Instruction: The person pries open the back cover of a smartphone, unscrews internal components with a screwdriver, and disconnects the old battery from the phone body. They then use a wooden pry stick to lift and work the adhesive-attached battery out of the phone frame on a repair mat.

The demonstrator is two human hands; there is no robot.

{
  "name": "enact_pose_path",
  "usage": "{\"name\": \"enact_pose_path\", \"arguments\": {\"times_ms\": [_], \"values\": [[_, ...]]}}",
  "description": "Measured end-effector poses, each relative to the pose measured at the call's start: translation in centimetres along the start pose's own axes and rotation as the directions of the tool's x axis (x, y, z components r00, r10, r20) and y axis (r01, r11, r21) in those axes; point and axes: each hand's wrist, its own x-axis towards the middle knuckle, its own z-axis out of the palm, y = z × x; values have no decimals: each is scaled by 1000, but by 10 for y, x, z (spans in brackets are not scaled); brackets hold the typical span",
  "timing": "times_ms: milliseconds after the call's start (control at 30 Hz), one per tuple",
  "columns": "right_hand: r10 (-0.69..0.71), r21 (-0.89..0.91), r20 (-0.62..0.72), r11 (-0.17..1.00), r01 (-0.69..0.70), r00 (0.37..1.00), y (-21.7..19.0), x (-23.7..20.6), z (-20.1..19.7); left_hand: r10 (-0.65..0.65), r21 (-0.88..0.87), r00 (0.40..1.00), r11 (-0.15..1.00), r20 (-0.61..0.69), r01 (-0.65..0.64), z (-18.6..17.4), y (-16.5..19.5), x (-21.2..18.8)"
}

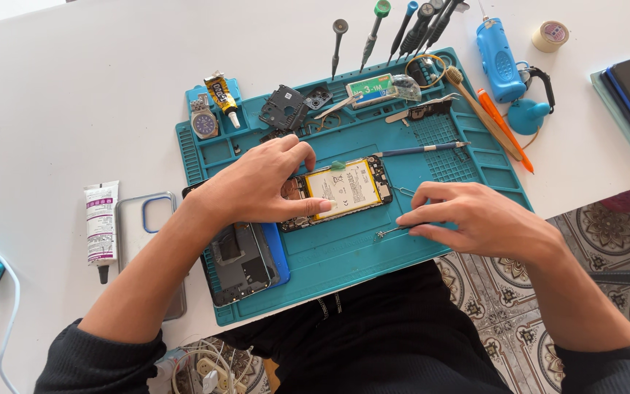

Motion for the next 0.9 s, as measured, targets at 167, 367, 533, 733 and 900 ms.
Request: {"name": "enact_pose_path", "arguments": {"times_ms": [167, 367, 533, 733, 900], "values": [[3, -11, 6, 1000, -3, 1000, -4, 5, 4, -38, 3, 999, 999, 18, 38, 1, 1, 1], [-44, -17, 20, 999, 44, 999, -7, 8, 0, -48, 6, 999, 999, 18, 48, 1, 1, 1], [-26, 19, 66, 1000, 25, 997, -11, 10, -3, -61, 11, 998, 998, 23, 61, 1, 1, 1], [-74, 61, 37, 996, 72, 997, -8, 15, -17, -77, 18, 997, 997, 33, 76, 1, 2, 2], [-130, 74, -7, 989, 130, 992, -3, 32, -40, -63, 21, 998, 998, 20, 62, -1, 5, 1]]}}
